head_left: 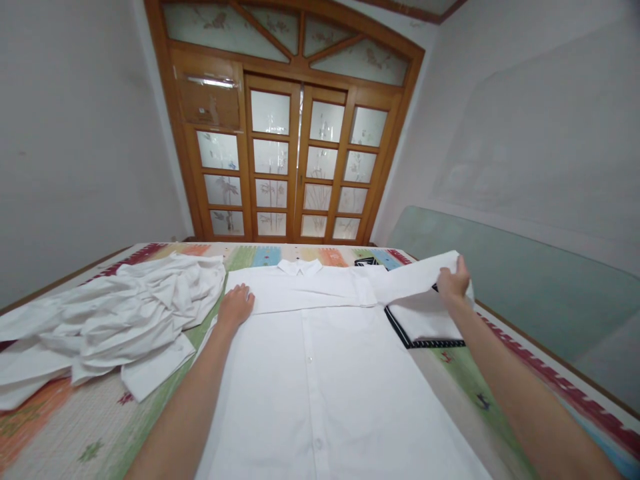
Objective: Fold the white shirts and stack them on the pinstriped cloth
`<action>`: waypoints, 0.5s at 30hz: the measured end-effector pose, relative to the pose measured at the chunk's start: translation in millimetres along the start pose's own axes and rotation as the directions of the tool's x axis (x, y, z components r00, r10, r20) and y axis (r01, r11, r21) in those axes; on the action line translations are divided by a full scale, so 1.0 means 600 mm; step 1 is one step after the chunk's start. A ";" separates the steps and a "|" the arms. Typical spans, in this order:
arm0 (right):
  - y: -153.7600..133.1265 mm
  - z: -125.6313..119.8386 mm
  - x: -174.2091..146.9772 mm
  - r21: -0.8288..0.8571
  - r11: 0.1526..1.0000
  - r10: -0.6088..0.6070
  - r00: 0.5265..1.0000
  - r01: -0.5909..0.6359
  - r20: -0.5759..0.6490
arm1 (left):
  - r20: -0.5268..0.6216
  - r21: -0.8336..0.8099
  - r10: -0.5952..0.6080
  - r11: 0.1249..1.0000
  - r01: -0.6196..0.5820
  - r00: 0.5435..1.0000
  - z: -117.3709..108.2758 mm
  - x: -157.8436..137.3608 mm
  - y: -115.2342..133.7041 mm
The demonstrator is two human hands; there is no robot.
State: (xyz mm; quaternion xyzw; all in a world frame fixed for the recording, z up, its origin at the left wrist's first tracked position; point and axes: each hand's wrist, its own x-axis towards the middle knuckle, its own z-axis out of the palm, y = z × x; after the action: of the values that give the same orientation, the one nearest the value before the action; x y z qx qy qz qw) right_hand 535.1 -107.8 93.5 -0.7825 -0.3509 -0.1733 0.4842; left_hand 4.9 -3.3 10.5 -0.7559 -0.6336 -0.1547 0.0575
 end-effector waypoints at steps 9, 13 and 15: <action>-0.229 0.052 -0.146 0.118 0.835 -0.525 0.713 0.538 0.465 | 0.014 0.007 -0.005 1.000 0.004 1.000 -0.008 -0.005 0.003; -0.225 0.106 -0.273 0.356 0.691 -0.632 0.287 0.629 0.720 | 0.003 0.007 -0.004 1.000 0.004 1.000 -0.010 -0.006 0.004; -0.209 0.124 -0.317 0.416 0.641 -0.661 0.189 0.645 0.726 | -0.002 0.005 -0.006 1.000 0.006 1.000 -0.010 -0.006 0.004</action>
State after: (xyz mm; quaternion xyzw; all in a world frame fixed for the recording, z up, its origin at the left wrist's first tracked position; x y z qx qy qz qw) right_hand 307.8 -79.0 21.9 -0.5329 -0.8338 0.0362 0.1394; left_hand 5.7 -8.7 15.3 -0.7537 -0.6362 -0.1539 0.0595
